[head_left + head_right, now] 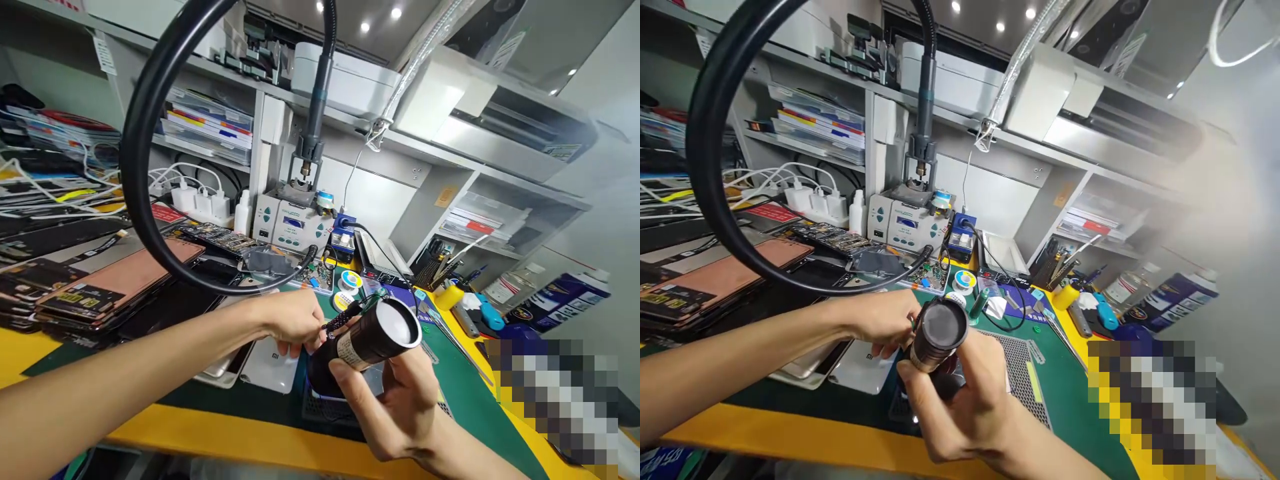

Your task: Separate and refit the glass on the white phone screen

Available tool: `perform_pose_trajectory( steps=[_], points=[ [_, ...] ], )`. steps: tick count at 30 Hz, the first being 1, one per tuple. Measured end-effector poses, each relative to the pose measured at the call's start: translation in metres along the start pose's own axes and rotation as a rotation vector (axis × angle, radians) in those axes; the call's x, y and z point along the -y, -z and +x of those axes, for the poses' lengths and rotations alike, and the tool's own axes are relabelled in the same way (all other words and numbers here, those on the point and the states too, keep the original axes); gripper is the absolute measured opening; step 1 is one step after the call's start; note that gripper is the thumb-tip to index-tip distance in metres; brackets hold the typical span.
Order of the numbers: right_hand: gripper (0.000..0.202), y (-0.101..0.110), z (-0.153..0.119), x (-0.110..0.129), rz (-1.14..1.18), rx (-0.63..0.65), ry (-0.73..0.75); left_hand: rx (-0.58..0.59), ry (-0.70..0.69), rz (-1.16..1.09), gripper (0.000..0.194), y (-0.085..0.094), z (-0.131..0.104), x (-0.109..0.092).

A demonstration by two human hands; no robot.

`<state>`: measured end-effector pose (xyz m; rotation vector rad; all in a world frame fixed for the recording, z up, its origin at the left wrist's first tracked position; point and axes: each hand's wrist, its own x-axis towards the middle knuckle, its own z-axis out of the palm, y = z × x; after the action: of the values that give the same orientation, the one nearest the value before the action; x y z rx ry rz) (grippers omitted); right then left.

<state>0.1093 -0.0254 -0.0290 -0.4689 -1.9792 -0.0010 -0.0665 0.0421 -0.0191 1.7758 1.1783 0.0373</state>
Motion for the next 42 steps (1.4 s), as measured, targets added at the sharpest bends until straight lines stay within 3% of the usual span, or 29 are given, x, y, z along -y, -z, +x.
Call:
perform_pose_trajectory(
  steps=[2, 4, 8, 12, 21, 26, 33, 42],
  points=[
    [0.023, 0.003, 0.0, 0.0, 0.02, 0.007, -0.024, -0.009, -0.002, -0.029, 0.023, 0.0, 0.0, 0.0],
    [0.018, 0.011, 0.002, -0.003, 0.036, -0.006, -0.142, -0.009, 0.004, -0.055, 0.018, 0.0, -0.001, 0.0],
    [0.003, 0.037, 0.012, -0.017, 0.024, -0.169, -0.429, -0.024, 0.028, -0.107, 0.005, 0.001, -0.002, 0.002],
    [0.011, 0.066, 0.021, -0.036, 0.068, -0.296, -0.599, -0.034, 0.046, -0.14, 0.011, 0.001, -0.001, 0.002],
    [0.021, 0.093, -0.001, -0.064, 0.037, -0.31, -0.663, -0.009, 0.073, -0.114, 0.017, 0.004, -0.001, -0.002],
    [0.021, 0.104, -0.006, -0.07, 0.058, -0.326, -0.702, -0.055, 0.033, -0.009, 0.018, 0.009, -0.003, -0.017],
    [0.025, 0.113, -0.004, -0.074, 0.189, -0.344, -0.813, -0.097, -0.099, 0.12, 0.021, -0.006, 0.025, -0.052],
    [0.025, 0.109, -0.008, -0.079, 0.266, -0.353, -0.863, -0.006, -0.107, 0.096, 0.019, -0.009, 0.051, -0.056]
  ],
)
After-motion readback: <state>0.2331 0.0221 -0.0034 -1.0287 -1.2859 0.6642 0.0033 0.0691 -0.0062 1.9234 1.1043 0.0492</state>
